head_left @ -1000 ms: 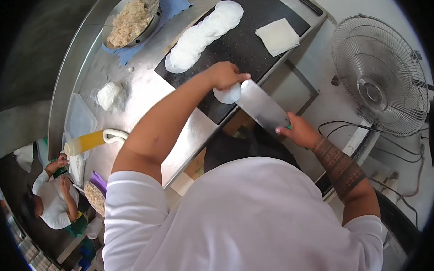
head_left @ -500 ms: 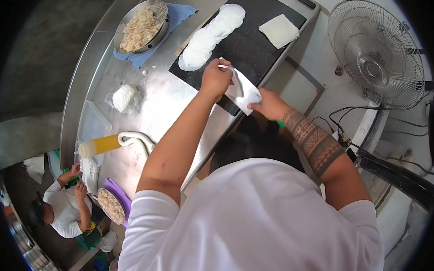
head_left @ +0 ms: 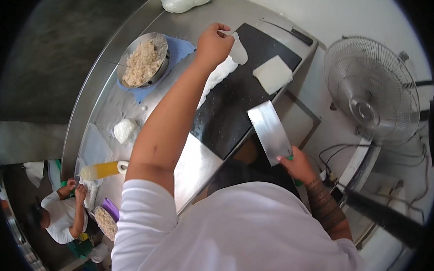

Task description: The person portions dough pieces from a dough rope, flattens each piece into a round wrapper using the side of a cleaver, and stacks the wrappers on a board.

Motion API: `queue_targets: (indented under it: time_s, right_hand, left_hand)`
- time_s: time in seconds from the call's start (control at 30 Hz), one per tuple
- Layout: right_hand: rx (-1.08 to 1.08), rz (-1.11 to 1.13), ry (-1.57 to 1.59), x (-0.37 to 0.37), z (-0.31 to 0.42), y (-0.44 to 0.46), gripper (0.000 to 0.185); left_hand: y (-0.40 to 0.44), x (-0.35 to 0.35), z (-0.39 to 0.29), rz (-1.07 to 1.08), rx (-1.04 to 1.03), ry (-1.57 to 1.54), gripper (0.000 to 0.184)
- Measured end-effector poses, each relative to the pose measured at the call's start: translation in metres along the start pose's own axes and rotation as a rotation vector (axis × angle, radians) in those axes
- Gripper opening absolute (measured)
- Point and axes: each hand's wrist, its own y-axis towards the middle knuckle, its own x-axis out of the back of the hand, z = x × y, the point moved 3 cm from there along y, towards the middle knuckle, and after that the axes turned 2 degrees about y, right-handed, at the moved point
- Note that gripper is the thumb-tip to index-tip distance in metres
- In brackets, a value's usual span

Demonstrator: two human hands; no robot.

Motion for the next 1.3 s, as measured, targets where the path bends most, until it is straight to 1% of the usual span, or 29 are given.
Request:
queue_targets:
  time_s: [0.03,0.07,0.13,0.2,0.23,0.27,0.33,0.4,0.47,0.53,0.57,0.6,0.67,0.7,0.8,0.87,0.93,0.97,1.0,1.03,1.13,1.17,1.27,1.3]
  right_hand:
    - [0.019,-0.005,0.006,0.012,0.009,0.002,0.049]
    - [0.036,-0.008,0.012,0.023,0.013,0.005,0.049]
    - [0.0,0.034,-0.003,0.04,0.001,0.024,0.047]
    - [0.038,0.057,0.009,0.057,0.004,0.046,0.047]
    - [0.033,0.079,0.025,0.065,0.007,0.058,0.046]
    - [0.03,0.109,0.037,0.07,0.011,0.07,0.046]
    - [-0.015,0.195,0.051,0.076,0.033,0.097,0.045]
    - [-0.105,0.3,0.051,0.077,0.069,0.117,0.043]
    - [0.195,0.352,-0.003,0.064,0.065,0.157,0.036]
    - [0.148,0.495,0.025,0.043,0.105,0.169,0.033]
    - [0.141,0.573,-0.013,0.032,0.111,0.18,0.031]
    - [0.183,0.638,-0.056,0.02,0.115,0.19,0.03]
    - [0.276,0.762,-0.136,-0.013,0.126,0.203,0.029]
    - [0.318,0.831,-0.166,-0.027,0.144,0.196,0.029]
    - [0.385,0.969,-0.279,-0.076,0.163,0.184,0.026]
    - [0.431,1.05,-0.298,-0.106,0.171,0.168,0.023]
    - [0.422,1.117,-0.28,-0.132,0.168,0.155,0.022]
    - [0.394,1.128,-0.292,-0.142,0.168,0.147,0.023]
    - [0.41,1.135,-0.324,-0.149,0.168,0.139,0.024]
    - [0.426,1.138,-0.355,-0.155,0.166,0.132,0.024]
    - [0.454,1.116,-0.424,-0.164,0.167,0.109,0.027]
    - [0.443,1.091,-0.423,-0.162,0.168,0.101,0.028]
    - [0.424,1.001,-0.412,-0.16,0.152,0.091,0.028]
    - [0.415,0.966,-0.406,-0.157,0.145,0.091,0.029]
  left_hand:
    - [0.025,-0.011,0.014,-0.024,0.068,-0.053,0.035]
    - [0.047,-0.024,0.034,-0.045,0.086,0.038,0.035]
    - [0.072,-0.056,0.093,-0.084,0.134,0.224,0.034]
    - [0.062,-0.084,0.155,-0.229,0.044,0.266,0.032]
    - [0.05,-0.09,0.161,-0.321,0.035,0.175,0.032]
    - [0.027,-0.092,0.162,-0.419,0.029,0.087,0.031]
    - [-0.033,-0.081,0.135,-0.352,0.165,0.036,0.029]
    - [-0.095,-0.064,0.12,-0.316,0.248,0.054,0.025]
    - [-0.161,-0.043,0.134,-0.39,0.3,0.072,0.02]
    - [-0.227,-0.012,0.15,-0.455,0.505,0.047,0.019]
    - [-0.26,0.004,0.163,-0.485,0.587,0.042,0.017]
    - [-0.292,0.023,0.169,-0.526,0.647,0.094,0.017]
    - [-0.349,0.057,0.159,-0.687,0.77,0.156,0.015]
    - [-0.377,0.067,0.156,-0.773,0.81,0.194,0.015]
    - [-0.453,0.087,0.156,-0.991,0.91,0.278,0.015]
    - [-0.485,0.086,0.155,-1.091,0.966,0.274,0.015]
    - [-0.51,0.084,0.164,-1.13,1.021,0.25,0.018]
    - [-0.519,0.082,0.169,-1.149,1.026,0.266,0.019]
    - [-0.524,0.082,0.171,-1.162,1.031,0.279,0.019]
    - [-0.529,0.084,0.174,-1.141,1.088,0.201,0.021]
    - [-0.536,0.102,0.183,-1.087,0.995,0.444,0.026]
    - [-0.537,0.108,0.189,-1.055,1.044,0.466,0.032]
    - [-0.534,0.134,0.2,-1.123,0.961,0.782,0.037]
    - [-0.532,0.145,0.206,-1.094,0.928,0.815,0.038]
